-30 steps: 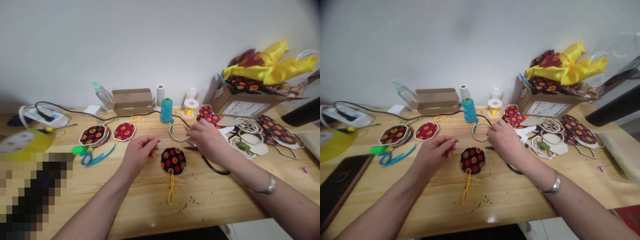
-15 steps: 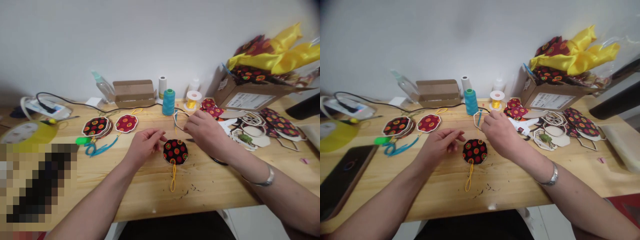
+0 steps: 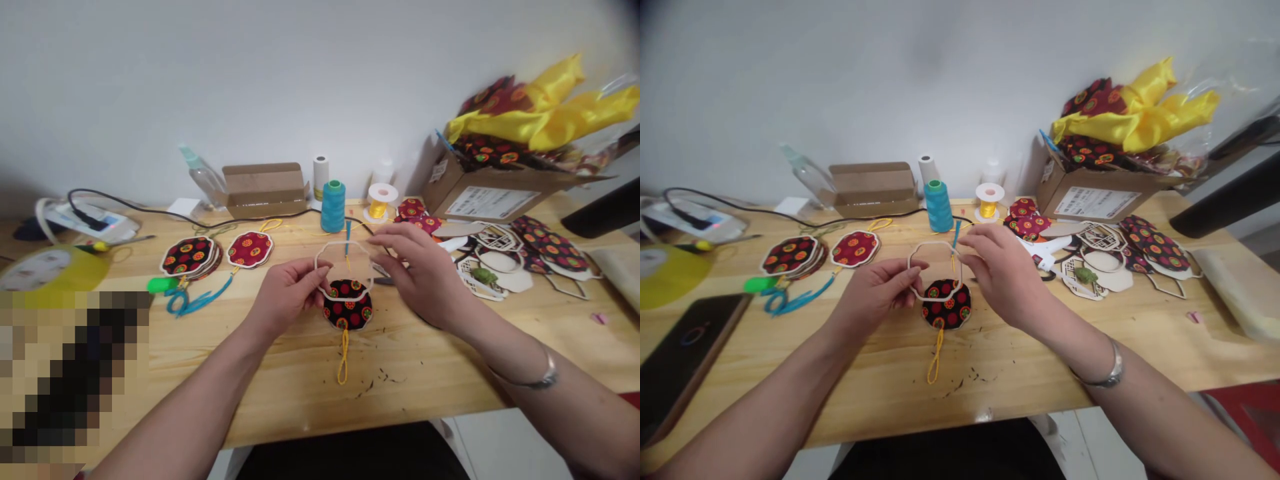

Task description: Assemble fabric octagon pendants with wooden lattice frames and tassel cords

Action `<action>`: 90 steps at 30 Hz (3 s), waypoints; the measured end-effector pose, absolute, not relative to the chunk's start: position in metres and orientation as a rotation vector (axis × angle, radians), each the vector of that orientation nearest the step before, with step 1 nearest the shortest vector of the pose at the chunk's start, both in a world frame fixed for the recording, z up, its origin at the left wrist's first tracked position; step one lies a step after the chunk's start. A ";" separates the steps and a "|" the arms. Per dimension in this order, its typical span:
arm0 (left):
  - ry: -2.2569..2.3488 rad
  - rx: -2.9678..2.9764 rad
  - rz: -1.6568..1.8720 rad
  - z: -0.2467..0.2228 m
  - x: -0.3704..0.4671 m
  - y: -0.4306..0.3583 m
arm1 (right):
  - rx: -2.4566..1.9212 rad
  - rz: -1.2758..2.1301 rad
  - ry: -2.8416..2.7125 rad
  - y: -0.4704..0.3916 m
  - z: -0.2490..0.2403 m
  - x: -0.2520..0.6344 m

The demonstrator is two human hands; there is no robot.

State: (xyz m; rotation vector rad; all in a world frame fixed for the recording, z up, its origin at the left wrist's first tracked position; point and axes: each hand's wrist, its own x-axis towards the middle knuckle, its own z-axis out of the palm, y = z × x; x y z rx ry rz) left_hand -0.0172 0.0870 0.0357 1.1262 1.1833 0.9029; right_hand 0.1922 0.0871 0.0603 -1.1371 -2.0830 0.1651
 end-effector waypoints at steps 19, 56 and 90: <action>1.259 1.279 0.723 0.031 -0.018 0.087 | -1.410 1.309 -1.581 0.087 0.025 0.202; 1.472 1.510 0.545 0.023 -0.023 0.089 | -1.165 0.947 -2.420 0.086 0.032 0.211; 1.539 1.849 0.458 0.024 -0.022 0.086 | -1.173 0.941 -2.481 0.085 0.036 0.211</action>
